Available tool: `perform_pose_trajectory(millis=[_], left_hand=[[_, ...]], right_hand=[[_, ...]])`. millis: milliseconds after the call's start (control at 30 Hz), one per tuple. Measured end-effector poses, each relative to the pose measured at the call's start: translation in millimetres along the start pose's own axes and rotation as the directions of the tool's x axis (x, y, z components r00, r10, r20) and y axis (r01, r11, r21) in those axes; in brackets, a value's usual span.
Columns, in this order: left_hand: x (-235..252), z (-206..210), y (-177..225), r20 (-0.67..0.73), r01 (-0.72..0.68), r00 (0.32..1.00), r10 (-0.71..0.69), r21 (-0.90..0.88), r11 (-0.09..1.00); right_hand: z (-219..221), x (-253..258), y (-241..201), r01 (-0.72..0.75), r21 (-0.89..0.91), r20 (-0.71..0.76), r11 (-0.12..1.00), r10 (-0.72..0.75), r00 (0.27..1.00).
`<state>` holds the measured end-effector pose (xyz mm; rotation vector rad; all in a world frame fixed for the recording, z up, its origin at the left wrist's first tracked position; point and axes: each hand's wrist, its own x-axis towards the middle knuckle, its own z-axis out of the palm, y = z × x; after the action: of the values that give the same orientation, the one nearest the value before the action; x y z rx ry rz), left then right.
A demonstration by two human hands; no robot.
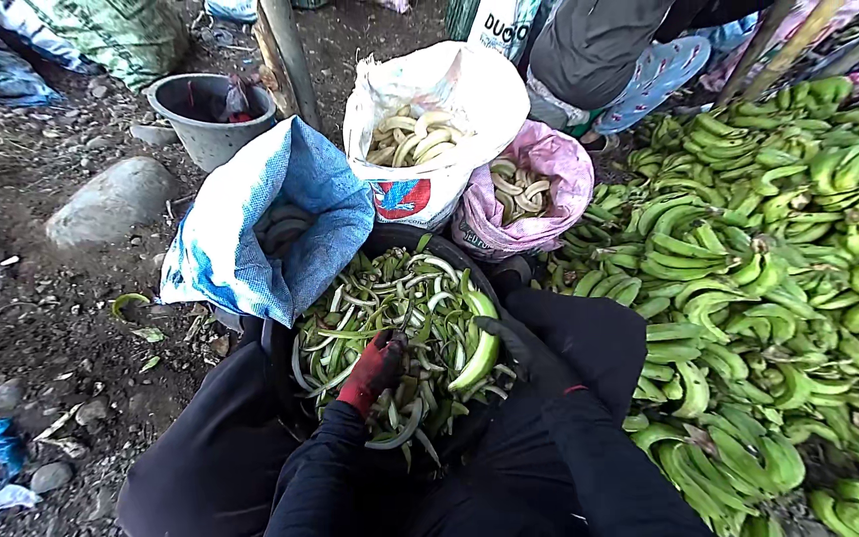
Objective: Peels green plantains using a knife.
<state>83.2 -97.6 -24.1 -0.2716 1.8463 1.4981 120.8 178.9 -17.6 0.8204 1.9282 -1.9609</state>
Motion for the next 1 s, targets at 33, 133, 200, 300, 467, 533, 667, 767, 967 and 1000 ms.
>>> perform_pose_trajectory(millis=[33, 133, 200, 300, 467, 533, 667, 767, 967, 1000], left_hand=[[-8, -1, 7, 0.028, -0.007, 1.0, 0.007, -0.002, 1.0], [-26, 1, 16, 0.047, -0.157, 0.986, 0.16, -0.067, 0.985], [-37, 8, 15, 0.009, -0.343, 0.939, 0.344, -0.061, 0.937], [-54, 21, 4, -0.059, -0.556, 0.821, 0.568, 0.144, 0.819], [-61, 43, -11, 0.014, -0.521, 0.785, 0.62, 0.556, 0.648], [-58, 50, -10, 0.022, -0.478, 0.802, 0.596, 0.621, 0.62], [-52, 57, -6, 0.005, -0.46, 0.803, 0.596, 0.64, 0.615], [-48, 59, -3, 0.016, -0.461, 0.805, 0.593, 0.646, 0.608], [-31, 52, -11, 0.019, -0.46, 0.792, 0.611, 0.676, 0.576], [-26, 46, -17, -0.017, -0.424, 0.815, 0.579, 0.663, 0.617]], right_hand=[[-6, -6, -6, 0.034, 0.198, 0.024, 0.98, -0.039, 0.999], [-9, -12, -18, 0.065, 0.722, 0.101, 0.689, -0.198, 0.975], [-2, -2, -19, 0.044, 0.842, 0.14, 0.537, -0.297, 0.945], [20, 16, -14, 0.044, 0.902, 0.118, 0.429, -0.344, 0.932], [51, 23, -14, 0.075, 0.9, 0.045, 0.43, -0.262, 0.964], [58, 24, -12, 0.125, 0.884, -0.016, 0.451, -0.238, 0.971], [61, 28, -5, 0.135, 0.89, -0.035, 0.435, -0.23, 0.973], [61, 27, -3, 0.151, 0.894, -0.069, 0.423, -0.204, 0.977], [64, 21, 3, 0.069, 0.889, -0.007, 0.454, -0.137, 0.991], [65, 16, 1, 0.027, 0.895, 0.026, 0.446, -0.112, 0.993]])
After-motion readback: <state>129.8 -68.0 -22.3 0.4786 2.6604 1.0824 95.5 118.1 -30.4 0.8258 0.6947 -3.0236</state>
